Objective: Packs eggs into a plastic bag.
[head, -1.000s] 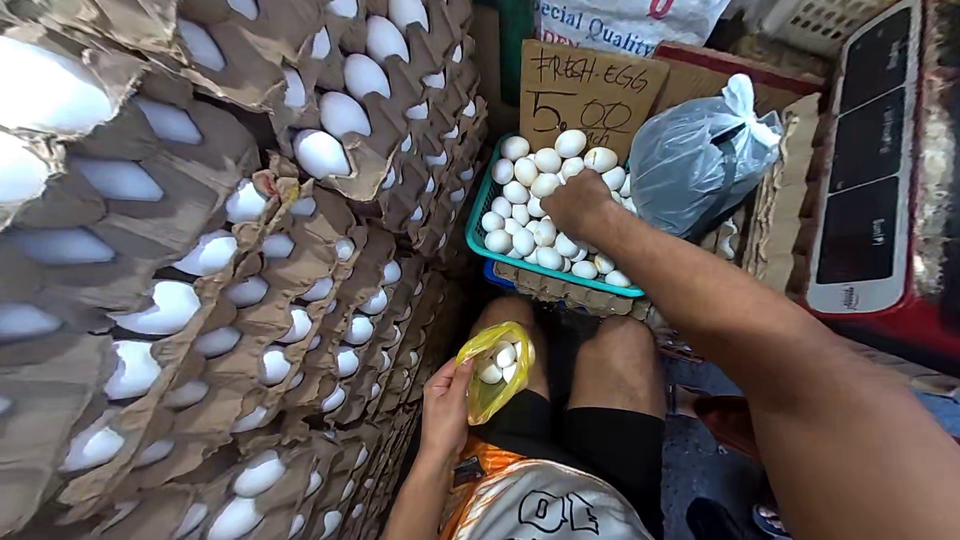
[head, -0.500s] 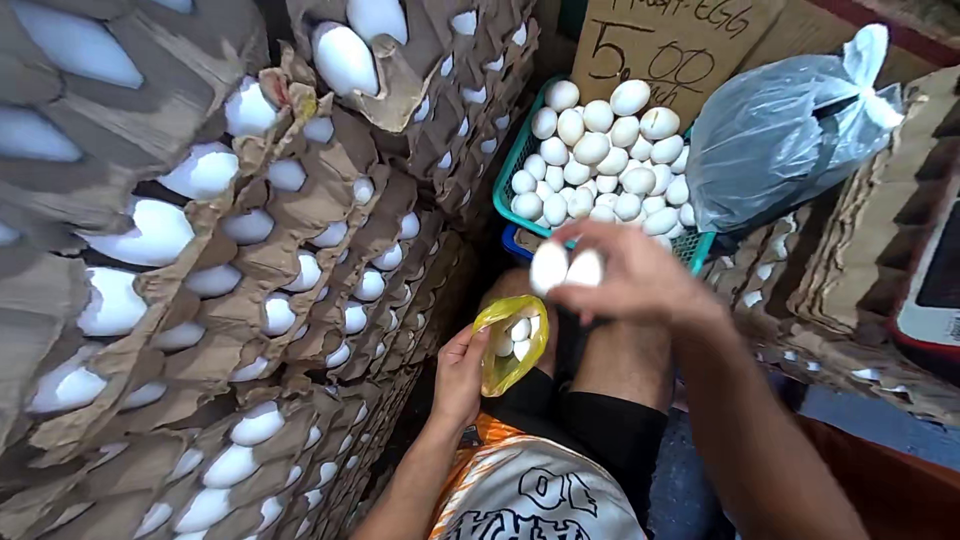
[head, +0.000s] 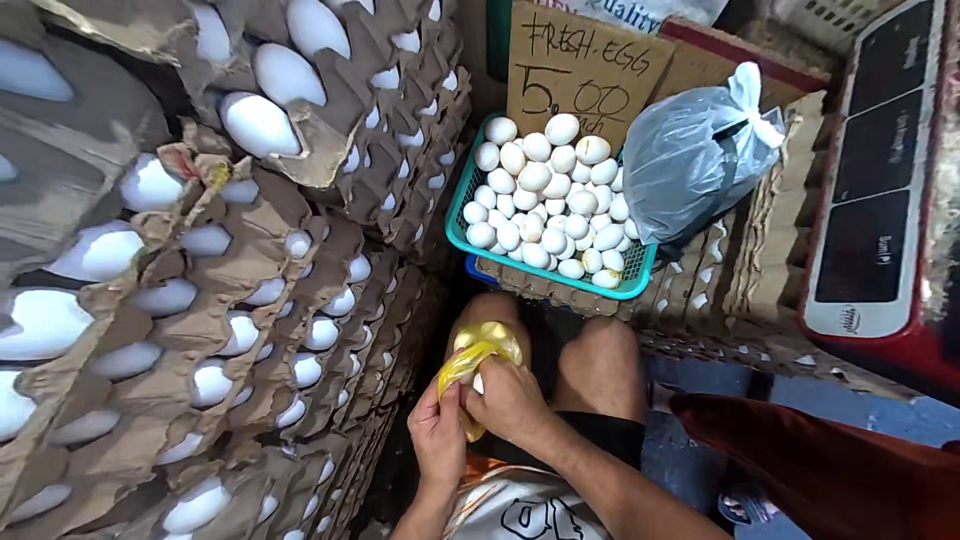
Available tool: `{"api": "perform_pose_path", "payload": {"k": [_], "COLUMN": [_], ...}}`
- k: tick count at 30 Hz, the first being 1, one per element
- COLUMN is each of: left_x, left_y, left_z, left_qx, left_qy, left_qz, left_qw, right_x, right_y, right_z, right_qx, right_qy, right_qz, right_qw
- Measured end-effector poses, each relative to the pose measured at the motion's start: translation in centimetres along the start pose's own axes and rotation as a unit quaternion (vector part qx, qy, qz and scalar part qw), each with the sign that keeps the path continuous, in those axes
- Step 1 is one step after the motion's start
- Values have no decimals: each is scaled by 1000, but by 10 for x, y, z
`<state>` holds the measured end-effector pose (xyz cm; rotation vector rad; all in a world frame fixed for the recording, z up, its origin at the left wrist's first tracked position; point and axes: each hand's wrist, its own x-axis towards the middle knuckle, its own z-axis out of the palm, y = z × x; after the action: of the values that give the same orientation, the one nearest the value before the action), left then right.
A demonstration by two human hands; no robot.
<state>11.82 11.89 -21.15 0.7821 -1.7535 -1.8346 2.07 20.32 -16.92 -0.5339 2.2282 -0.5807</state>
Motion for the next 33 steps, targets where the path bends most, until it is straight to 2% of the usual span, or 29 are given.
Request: {"api": "perform_pose_path", "payload": {"k": [5,8,10,12,14,17,18,20,23,29,33], "left_x": [14,19,22,23,23,20,19,20,20,19,23], "left_y": [9,14,18,20,20,20,21,22,23,20,21], "left_z": [-11,-10,-11,-13,-15,-16,-15,-14,-16,-19,-16], "left_qx": [-35,-60,-70,-76,-79,-78,-78,-80,-83,-70,-64], "left_qy": [-13,0,-9,-23,-30,-43,-47,-47,-38,-39,-52], "left_qz": [-41,-91,-114,-128,-128,-128,-128,-126,-124,-129,-128], "left_qw": [998,994,991,989,988,988,988,988,988,988,988], "right_x": [-7,-12,-17,-16,2,73,101,142,171,185,181], "right_y": [-6,-12,-16,-20,-22,-7,2,22,46,65,67], "right_z": [3,-6,-32,-79,-128,-177,-187,-196,-189,-184,-192], "right_qx": [-107,-147,-158,-119,-95,-193,-224,-262,-297,-291,-327], "right_qy": [16,-27,-65,-70,14,239,269,301,334,345,318], "right_qz": [-34,-51,-98,-160,-178,-106,-73,-47,-63,-108,-132], "right_qw": [994,987,980,977,979,946,934,916,893,886,880]}}
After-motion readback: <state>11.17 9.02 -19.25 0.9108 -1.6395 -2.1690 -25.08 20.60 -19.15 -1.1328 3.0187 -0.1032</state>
